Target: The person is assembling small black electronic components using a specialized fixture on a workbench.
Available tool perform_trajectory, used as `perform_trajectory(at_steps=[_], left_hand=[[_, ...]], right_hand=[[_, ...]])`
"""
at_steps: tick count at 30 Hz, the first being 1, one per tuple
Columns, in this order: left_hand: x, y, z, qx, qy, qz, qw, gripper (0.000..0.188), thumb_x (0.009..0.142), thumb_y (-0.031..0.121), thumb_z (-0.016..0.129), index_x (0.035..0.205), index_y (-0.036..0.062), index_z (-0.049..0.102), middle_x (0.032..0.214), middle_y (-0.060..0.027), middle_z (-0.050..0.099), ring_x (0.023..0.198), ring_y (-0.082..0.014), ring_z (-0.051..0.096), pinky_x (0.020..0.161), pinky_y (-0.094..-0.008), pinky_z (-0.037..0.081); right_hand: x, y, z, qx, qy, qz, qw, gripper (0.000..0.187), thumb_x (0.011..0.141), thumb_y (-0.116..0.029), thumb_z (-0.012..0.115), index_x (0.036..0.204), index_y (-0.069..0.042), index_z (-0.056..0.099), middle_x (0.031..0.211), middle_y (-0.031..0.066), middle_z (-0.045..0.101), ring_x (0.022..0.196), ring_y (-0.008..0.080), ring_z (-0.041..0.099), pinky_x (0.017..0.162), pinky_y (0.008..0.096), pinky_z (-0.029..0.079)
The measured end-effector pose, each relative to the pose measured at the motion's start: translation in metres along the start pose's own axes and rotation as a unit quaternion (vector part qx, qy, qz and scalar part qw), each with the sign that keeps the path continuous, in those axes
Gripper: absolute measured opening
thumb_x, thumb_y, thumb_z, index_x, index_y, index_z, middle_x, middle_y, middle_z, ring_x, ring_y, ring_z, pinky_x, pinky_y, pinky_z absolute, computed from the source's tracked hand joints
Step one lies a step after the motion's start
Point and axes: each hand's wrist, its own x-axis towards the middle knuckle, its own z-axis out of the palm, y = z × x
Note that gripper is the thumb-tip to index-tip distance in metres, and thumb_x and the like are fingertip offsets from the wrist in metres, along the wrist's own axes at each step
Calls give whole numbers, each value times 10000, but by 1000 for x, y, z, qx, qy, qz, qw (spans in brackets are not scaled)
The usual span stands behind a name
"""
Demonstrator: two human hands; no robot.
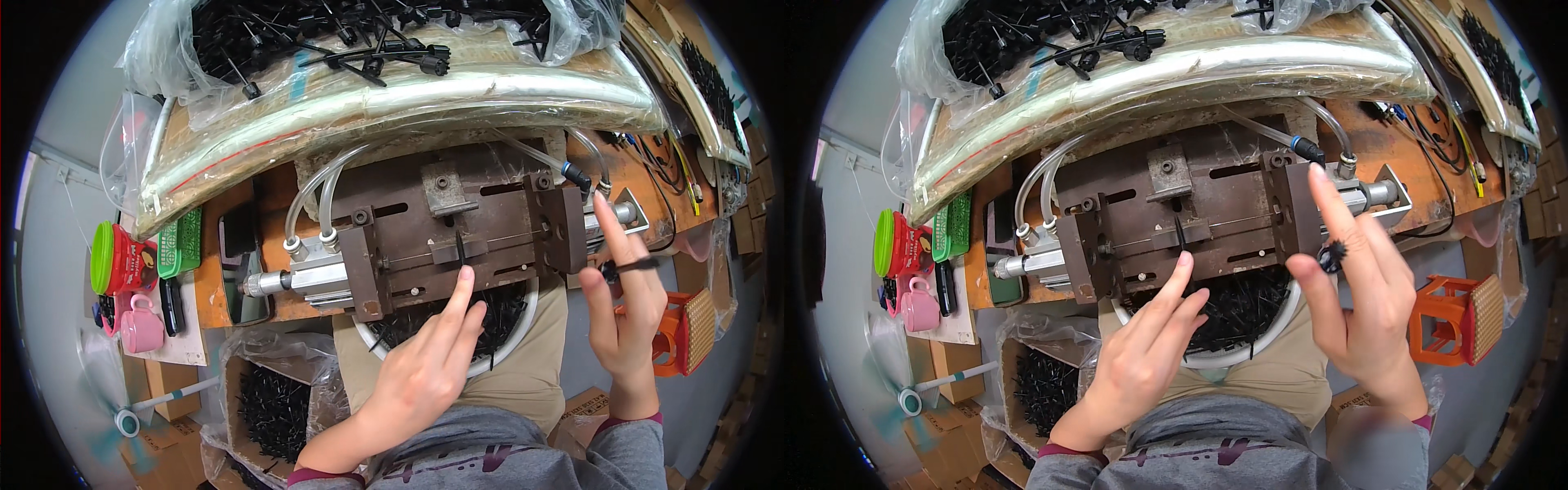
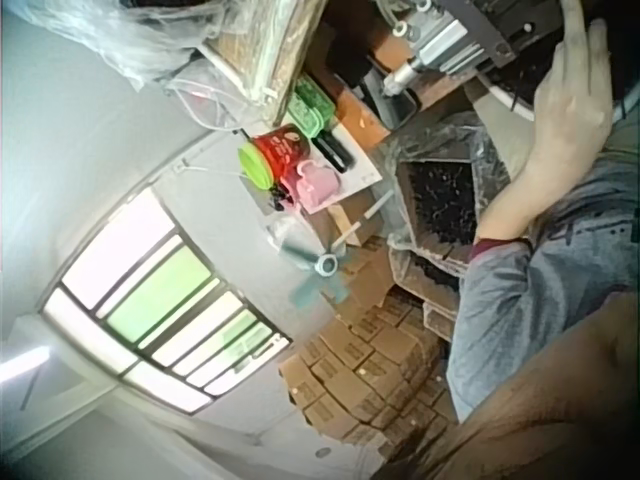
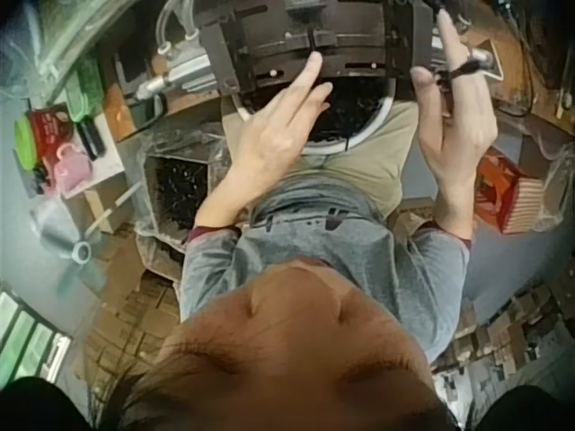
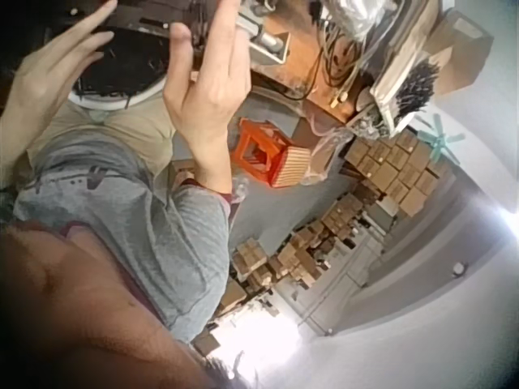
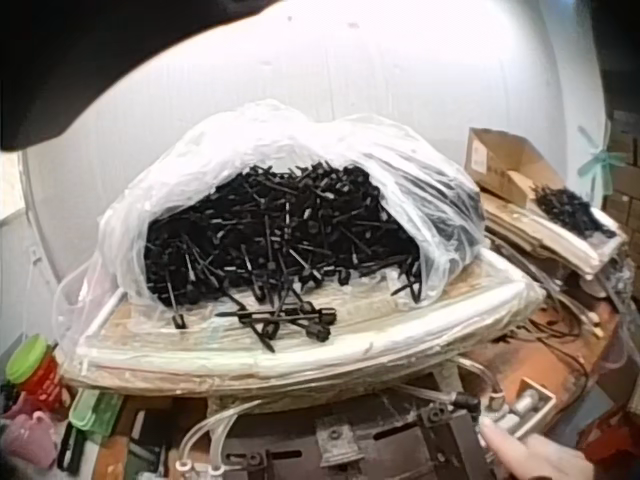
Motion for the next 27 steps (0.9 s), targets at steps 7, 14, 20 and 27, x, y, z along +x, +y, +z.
perform_trajectory(at_steps=[7,14,20,27], left_hand=[[16,-4,-5,67,-14,9,998,254,807,60,765,1030,-37,693,1309,-234,630,639,-185,688,575,-288,544],[21,-5,-12,7,43,19,999,344,759,96,823,1054,-20,690,1234,-196,682,748,-209,719,609,-289,556],[28,6,-27,-74,179,51,980,400,682,-9,860,1055,-2,716,1024,-147,725,873,-260,726,718,-325,598],[5,-11,-28,-135,185,-45,972,418,672,33,903,1056,22,740,1019,-109,688,784,-151,668,636,-252,582]], right_hand=[[-3,-21,-9,365,-84,246,894,243,1021,-140,540,1151,56,601,802,120,725,644,93,635,598,208,478],[4,-28,6,389,-131,208,888,297,1040,-98,503,1266,84,570,1149,176,722,1023,212,720,813,287,569],[20,-44,18,367,-271,125,881,438,1029,-120,515,1428,50,463,1088,238,703,1039,365,706,854,362,555],[116,-18,37,167,17,-23,986,306,912,-154,678,1189,-24,681,952,59,706,890,124,656,756,264,506]])
